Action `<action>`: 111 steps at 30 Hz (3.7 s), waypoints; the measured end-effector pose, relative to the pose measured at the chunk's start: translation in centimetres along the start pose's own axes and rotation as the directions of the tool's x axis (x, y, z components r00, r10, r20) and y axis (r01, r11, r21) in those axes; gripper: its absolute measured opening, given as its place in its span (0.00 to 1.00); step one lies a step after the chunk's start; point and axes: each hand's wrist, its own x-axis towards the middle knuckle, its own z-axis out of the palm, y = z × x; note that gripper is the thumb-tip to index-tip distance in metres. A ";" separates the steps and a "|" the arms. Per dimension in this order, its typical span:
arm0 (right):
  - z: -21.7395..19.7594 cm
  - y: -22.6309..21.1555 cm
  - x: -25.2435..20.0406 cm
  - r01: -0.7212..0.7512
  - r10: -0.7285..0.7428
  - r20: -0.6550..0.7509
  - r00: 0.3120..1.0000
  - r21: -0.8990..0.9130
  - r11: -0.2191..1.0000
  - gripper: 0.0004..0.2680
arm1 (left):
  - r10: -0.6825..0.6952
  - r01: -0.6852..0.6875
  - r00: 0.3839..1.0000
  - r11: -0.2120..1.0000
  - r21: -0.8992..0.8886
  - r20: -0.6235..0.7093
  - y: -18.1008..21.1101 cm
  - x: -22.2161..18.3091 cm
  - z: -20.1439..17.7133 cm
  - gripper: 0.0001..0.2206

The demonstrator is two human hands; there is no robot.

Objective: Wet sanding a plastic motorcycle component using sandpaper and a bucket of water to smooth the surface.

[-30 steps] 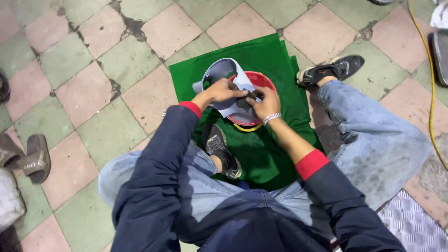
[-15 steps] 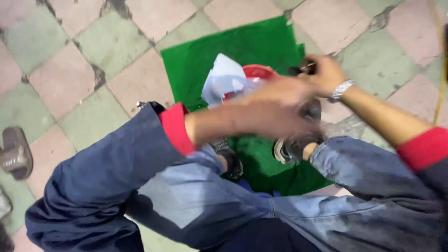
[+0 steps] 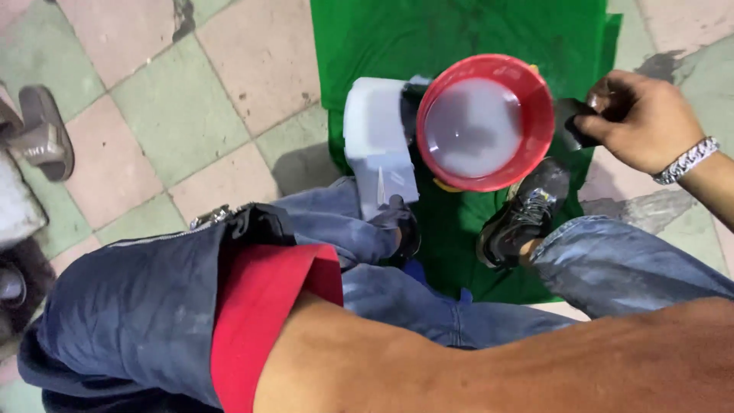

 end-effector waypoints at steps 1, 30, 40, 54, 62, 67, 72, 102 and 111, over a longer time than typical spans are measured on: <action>0.2 0.2 0.3 0.011 -0.011 0.002 1.000 -0.008 1.000 0.06 | 0.196 -0.192 0.980 0.977 -0.092 0.036 -1.3 1.2 0.1 0.27; 6.0 1.9 1.0 -0.043 0.053 0.127 0.990 -0.082 0.996 0.18 | 0.139 -0.423 0.888 0.621 -0.660 -0.439 -13.7 22.6 3.4 0.17; 9.8 6.0 4.6 -0.102 0.136 0.066 0.988 -0.377 0.920 0.16 | 0.483 -0.783 0.416 0.621 -0.034 -0.770 1.0 21.9 -3.8 0.21; 17.0 6.0 7.3 0.348 -0.312 0.181 0.933 -0.679 0.646 0.08 | 0.456 -0.743 0.548 0.651 -0.157 -0.702 2.5 24.6 -0.6 0.34; 30.8 17.2 11.6 -0.006 0.119 0.332 0.936 -0.321 0.947 0.10 | 0.352 -0.794 0.126 0.596 0.118 -0.928 3.6 26.7 1.2 0.27; 18.2 7.6 9.0 -0.136 0.247 0.284 0.926 -0.358 0.924 0.10 | 0.556 -0.807 0.408 0.591 -0.001 -0.724 3.3 22.5 -0.8 0.55; 7.8 -3.1 5.5 -0.290 0.289 -0.048 0.956 -0.014 0.957 0.15 | 0.656 -0.731 0.299 0.624 0.276 -0.693 3.4 21.8 -1.1 0.58; 13.2 -8.3 2.9 -0.059 0.193 -0.426 0.884 0.307 0.950 0.06 | 0.511 -0.301 -0.343 0.735 0.608 -0.788 5.0 29.9 3.6 0.21; 13.1 -8.8 2.2 -0.083 0.243 -0.413 0.878 0.369 0.926 0.06 | 0.491 -0.340 -0.376 0.716 0.610 -0.786 4.8 30.0 3.1 0.20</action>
